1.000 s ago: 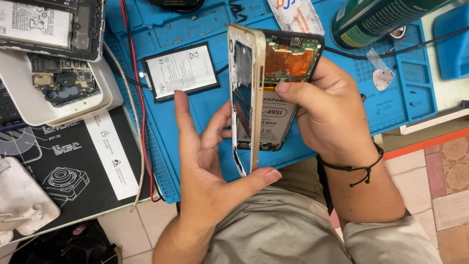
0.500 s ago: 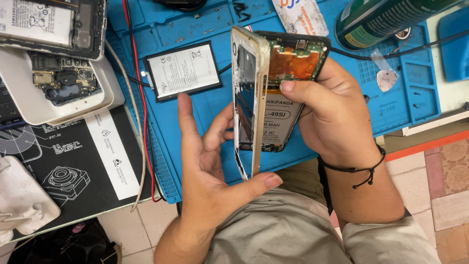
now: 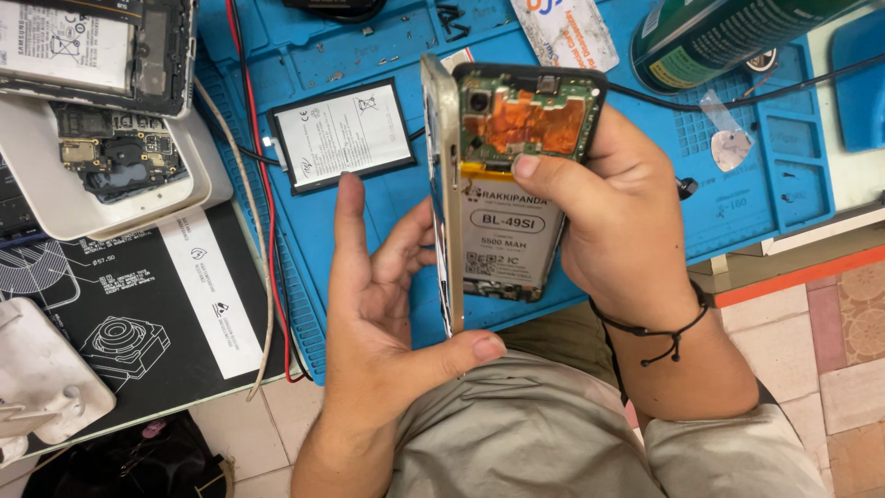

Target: The person works on a disassembled smartphone at a repair bench, holding a replacement battery and fitting it into the phone body. They press the battery into place, reassemble the phone by pressing the back cover on, power the phone on to check the screen, then reopen it and press the battery and cover back into place.

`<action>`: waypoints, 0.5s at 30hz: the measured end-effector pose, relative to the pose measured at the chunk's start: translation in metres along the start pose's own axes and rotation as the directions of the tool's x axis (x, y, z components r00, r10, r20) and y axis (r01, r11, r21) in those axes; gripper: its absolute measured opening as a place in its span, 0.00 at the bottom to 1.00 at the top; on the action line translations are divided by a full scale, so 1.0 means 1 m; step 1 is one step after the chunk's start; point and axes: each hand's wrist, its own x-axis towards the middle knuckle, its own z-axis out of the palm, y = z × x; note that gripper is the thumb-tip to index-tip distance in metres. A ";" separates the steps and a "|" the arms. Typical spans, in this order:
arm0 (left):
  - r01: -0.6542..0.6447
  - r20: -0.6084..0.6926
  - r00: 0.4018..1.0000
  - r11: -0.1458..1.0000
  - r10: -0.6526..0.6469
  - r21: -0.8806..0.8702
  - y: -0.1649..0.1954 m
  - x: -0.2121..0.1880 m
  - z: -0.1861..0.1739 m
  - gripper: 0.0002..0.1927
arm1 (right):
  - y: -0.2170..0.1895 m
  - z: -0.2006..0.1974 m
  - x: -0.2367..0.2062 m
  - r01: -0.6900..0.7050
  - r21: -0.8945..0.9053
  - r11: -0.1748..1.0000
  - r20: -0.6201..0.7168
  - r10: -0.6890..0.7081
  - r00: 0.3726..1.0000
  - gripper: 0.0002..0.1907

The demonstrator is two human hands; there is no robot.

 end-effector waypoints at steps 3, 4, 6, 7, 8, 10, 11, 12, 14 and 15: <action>0.023 -0.010 1.000 0.998 -0.024 -0.052 0.002 0.002 -0.001 0.74 | -0.003 0.003 -0.003 0.033 -0.222 0.974 0.012 -0.031 0.999 0.15; 0.028 -0.010 1.000 0.997 -0.028 -0.068 0.002 0.002 -0.002 0.74 | -0.005 0.003 -0.004 0.054 -0.324 0.944 0.020 -0.050 0.999 0.15; 0.077 0.001 0.997 0.987 -0.078 -0.139 0.002 0.002 -0.002 0.74 | -0.007 0.004 -0.005 0.066 -0.357 0.932 0.031 -0.059 0.998 0.14; 0.099 0.006 0.995 0.980 -0.100 -0.172 0.002 0.001 -0.003 0.75 | -0.007 0.005 -0.005 0.075 -0.371 0.925 0.039 -0.065 0.997 0.14; 0.106 0.017 0.994 0.976 -0.105 -0.190 0.002 0.001 -0.003 0.74 | -0.007 0.005 -0.005 0.068 -0.348 0.935 0.038 -0.058 0.998 0.14; 0.122 0.038 0.993 0.966 -0.116 -0.229 0.000 -0.001 -0.003 0.73 | -0.008 0.006 -0.005 0.052 -0.301 0.952 0.037 -0.043 0.998 0.14; 0.120 0.039 0.993 0.969 -0.114 -0.217 -0.001 -0.001 -0.003 0.72 | -0.008 0.006 -0.006 0.064 -0.305 0.950 0.043 -0.053 0.998 0.15; 0.118 0.041 0.993 0.972 -0.112 -0.205 -0.002 -0.002 -0.003 0.71 | -0.009 0.007 -0.007 0.075 -0.309 0.948 0.049 -0.063 0.997 0.15; 0.094 0.046 0.995 0.983 -0.088 -0.157 -0.004 -0.002 -0.003 0.70 | -0.009 0.007 -0.008 0.094 -0.309 0.946 0.056 -0.081 0.995 0.15; 0.073 0.050 0.997 0.990 -0.067 -0.122 -0.006 -0.002 -0.002 0.69 | -0.009 0.008 -0.009 0.101 -0.306 0.947 0.056 -0.088 0.995 0.14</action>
